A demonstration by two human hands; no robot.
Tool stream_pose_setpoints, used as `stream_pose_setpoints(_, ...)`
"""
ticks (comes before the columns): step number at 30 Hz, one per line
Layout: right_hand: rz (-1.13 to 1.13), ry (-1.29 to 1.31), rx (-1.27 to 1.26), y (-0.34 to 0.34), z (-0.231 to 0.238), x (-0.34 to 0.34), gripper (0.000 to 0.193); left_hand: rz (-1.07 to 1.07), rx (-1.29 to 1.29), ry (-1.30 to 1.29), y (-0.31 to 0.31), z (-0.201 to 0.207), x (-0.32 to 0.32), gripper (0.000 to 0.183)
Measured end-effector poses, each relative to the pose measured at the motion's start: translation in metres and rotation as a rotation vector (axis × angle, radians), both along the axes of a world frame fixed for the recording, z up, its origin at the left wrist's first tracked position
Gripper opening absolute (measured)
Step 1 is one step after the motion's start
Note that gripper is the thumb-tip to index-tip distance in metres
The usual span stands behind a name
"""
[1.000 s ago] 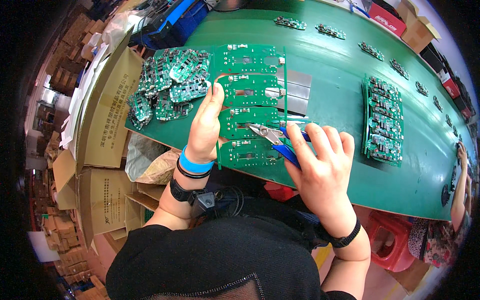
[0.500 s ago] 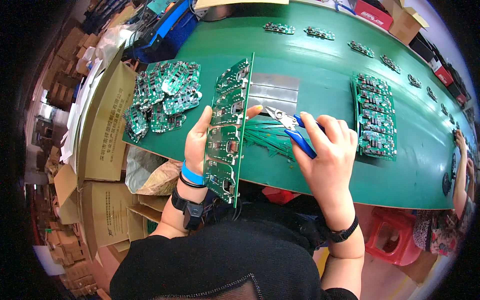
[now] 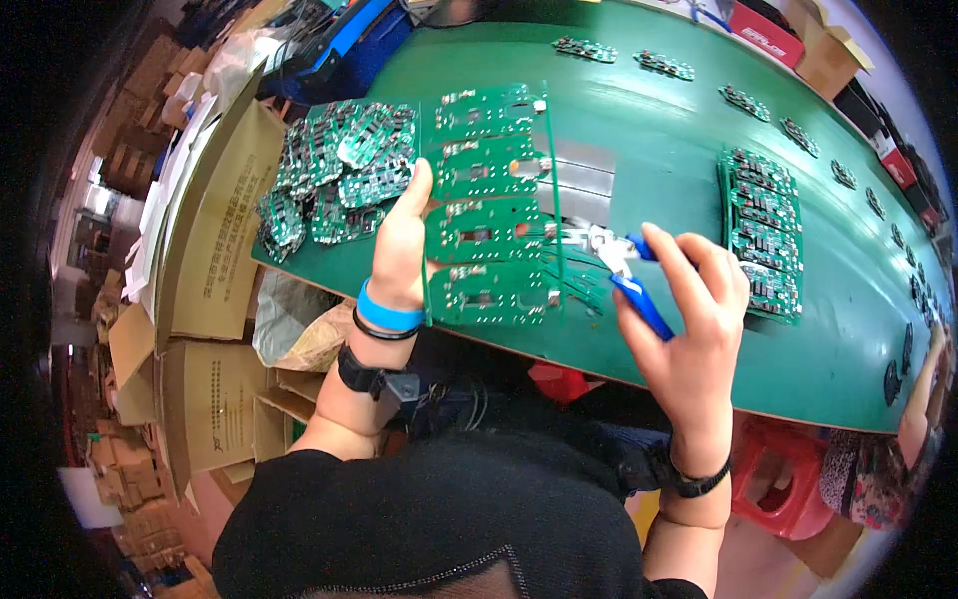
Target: The person uses blue-handled flush cutters to trim excess green material from the edges of green circuit boards. They repeatedly pick up boards, cut along the edges, and place the trimmed boards on the table. The person also gathers trimmed boards and places them into a cardboard box.
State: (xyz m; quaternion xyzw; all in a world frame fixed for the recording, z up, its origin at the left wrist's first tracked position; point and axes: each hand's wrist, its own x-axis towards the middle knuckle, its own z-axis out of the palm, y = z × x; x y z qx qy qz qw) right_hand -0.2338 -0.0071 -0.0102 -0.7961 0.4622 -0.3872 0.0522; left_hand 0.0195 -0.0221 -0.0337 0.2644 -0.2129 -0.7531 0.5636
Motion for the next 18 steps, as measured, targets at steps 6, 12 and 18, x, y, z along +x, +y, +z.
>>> stream_pose_setpoints(6, 0.15, 0.296, 0.029, 0.02, 0.008, 0.014, 0.062, 0.139, -0.084, -0.158, -0.015, 0.001, -0.002, 0.039)
stream_pose_setpoints(12, 0.154, 0.354, 0.02, 0.019, 0.005, 0.021, 0.063, 0.222, -0.161, -0.302, -0.014, 0.005, -0.008, 0.045)
stream_pose_setpoints(18, 0.154, 0.4, 0.01, 0.019, 0.006, 0.023, 0.062, 0.238, -0.163, -0.364, -0.01, 0.008, -0.008, 0.044)
